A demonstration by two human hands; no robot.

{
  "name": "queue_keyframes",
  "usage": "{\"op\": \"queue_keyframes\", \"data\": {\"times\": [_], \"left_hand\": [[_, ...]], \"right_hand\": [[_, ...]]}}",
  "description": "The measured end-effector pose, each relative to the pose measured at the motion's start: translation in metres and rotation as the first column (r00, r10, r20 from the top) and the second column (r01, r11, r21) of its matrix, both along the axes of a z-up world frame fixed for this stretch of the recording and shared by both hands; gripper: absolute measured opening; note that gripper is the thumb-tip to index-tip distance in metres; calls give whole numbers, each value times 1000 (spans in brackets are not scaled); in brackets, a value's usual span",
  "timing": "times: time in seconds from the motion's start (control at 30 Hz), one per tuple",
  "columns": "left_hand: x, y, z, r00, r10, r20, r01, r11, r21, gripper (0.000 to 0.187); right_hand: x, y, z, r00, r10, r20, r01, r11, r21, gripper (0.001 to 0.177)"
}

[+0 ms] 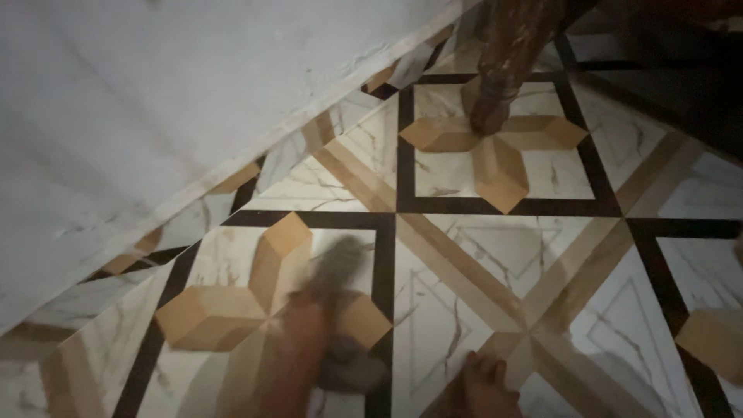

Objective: The person scrubs a patterned tile floor using a cloth held in their hands. They move the cloth back and forth across the surface, focusing on the grout lines and the geometric patterns of the tiles.

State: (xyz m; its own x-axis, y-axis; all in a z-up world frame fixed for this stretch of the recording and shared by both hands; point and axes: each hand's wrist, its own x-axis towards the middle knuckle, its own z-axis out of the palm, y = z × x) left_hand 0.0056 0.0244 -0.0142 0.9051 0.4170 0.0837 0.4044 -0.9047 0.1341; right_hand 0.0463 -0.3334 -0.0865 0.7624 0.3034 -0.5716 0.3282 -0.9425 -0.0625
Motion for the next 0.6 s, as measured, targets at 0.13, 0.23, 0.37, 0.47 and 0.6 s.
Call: {"op": "queue_keyframes", "data": {"times": [0.13,0.23,0.37,0.47,0.6], "left_hand": [[15,23,33,939,318,-129,-329,942,-71,31],[32,-17,40,932,269,-243,-271,962,24,30],[29,-83,33,948,-82,-309,79,997,-21,27],[25,-148,33,897,-360,-257,330,932,-152,31],[-9,-183,23,839,-527,137,544,794,-271,33]], "right_hand": [[-4,-11,-45,996,59,67,-51,992,-112,67],[-11,-2,-45,985,54,161,-28,986,-164,57],[-8,4,-9,969,102,226,-78,991,-112,56],[-11,17,33,991,-120,51,121,992,-20,91],[-12,27,61,986,-83,143,93,993,-65,69]]}}
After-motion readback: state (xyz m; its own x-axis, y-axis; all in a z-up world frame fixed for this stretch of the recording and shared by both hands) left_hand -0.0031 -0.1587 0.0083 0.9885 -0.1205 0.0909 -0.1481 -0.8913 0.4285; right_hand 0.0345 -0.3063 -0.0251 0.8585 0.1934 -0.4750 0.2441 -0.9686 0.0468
